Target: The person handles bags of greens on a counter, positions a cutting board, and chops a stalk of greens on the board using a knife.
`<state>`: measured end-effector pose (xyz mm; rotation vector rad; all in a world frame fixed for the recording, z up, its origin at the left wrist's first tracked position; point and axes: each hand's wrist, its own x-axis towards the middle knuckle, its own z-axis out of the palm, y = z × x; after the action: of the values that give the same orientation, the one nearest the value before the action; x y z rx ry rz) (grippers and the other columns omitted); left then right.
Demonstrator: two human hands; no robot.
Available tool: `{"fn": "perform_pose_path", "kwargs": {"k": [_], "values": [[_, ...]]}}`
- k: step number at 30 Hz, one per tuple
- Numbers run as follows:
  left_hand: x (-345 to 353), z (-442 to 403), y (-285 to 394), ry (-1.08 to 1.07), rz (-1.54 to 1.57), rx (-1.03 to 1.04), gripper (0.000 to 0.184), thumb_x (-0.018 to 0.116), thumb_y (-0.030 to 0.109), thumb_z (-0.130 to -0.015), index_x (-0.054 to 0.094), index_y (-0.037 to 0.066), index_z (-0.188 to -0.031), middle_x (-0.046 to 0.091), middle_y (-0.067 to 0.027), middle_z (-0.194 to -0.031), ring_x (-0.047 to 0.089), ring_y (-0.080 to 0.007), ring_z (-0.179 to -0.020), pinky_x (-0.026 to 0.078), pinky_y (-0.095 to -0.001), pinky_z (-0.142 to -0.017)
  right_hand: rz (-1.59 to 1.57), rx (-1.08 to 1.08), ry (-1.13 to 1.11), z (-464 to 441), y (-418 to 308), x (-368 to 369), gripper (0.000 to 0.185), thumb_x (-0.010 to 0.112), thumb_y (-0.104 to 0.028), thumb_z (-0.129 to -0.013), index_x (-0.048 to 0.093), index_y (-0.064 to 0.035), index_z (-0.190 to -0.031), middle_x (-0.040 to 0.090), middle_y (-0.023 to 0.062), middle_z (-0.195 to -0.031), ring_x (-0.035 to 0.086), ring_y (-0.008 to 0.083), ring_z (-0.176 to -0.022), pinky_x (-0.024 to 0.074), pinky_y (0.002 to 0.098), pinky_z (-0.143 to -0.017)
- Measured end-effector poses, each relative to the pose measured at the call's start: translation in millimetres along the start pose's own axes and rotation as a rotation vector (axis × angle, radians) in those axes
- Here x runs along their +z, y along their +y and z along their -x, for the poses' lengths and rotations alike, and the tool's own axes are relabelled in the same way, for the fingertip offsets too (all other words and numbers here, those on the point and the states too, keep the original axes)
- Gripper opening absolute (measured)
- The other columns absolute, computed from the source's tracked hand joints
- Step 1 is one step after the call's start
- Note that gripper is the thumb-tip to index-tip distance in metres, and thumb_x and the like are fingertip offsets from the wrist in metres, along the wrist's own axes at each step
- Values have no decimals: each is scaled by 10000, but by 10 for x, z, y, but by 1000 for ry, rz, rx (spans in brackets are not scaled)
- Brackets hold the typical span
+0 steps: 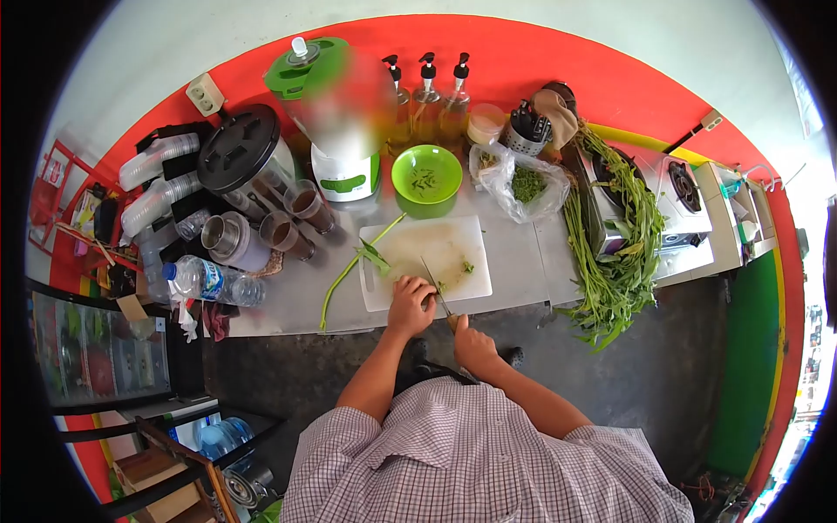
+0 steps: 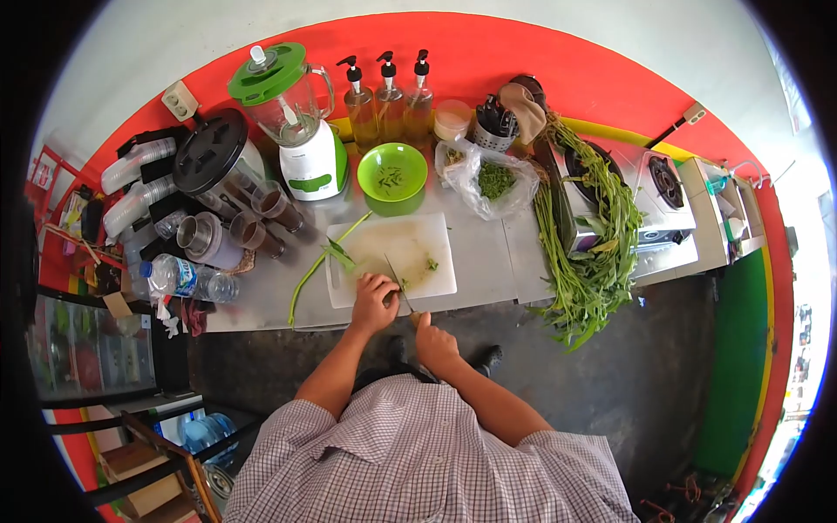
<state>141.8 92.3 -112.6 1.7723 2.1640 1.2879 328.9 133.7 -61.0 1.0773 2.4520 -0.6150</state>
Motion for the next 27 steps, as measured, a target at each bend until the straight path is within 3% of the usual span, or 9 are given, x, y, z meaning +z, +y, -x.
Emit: {"fn": "perform_pose_path", "kwargs": {"k": [6, 8, 11, 27], "values": [[-35, -21, 42, -29, -11, -38, 139, 713, 85, -772, 675, 101, -905, 615, -23, -955, 537, -274, -1019, 414, -432, -924, 32, -62, 63, -235, 37, -220, 451, 560, -122, -915, 392, 70, -1287, 729, 235, -937, 745, 385, -848, 604, 473, -751], [-35, -15, 29, -28, -15, -46, 137, 713, 90, -776, 674, 104, -906, 613, -22, -954, 536, -273, -1022, 415, -433, -923, -48, -37, -43, -140, 33, -249, 565, 578, -106, -879, 348, 97, -1354, 713, 289, -976, 724, 440, -900, 578, 517, -809], [-8, 12, 9, -18, -9, -33, 134, 717, 94, -778, 672, 108, -903, 612, -22, -951, 535, -275, -1019, 414, -440, -923, -46, 21, -73, 52, -48, -171, 541, 585, -100, -877, 362, 86, -1333, 717, 282, -976, 722, 444, -911, 579, 516, -814], [33, 53, -2, 43, -19, 1, 161, 737, 84, -737, 688, 102, -890, 631, -37, -934, 554, -290, -986, 416, -443, -901, -16, 28, -44, -59, 2, -96, 508, 627, -102, -865, 387, 69, -1279, 725, 264, -960, 738, 393, -915, 588, 491, -789]]}}
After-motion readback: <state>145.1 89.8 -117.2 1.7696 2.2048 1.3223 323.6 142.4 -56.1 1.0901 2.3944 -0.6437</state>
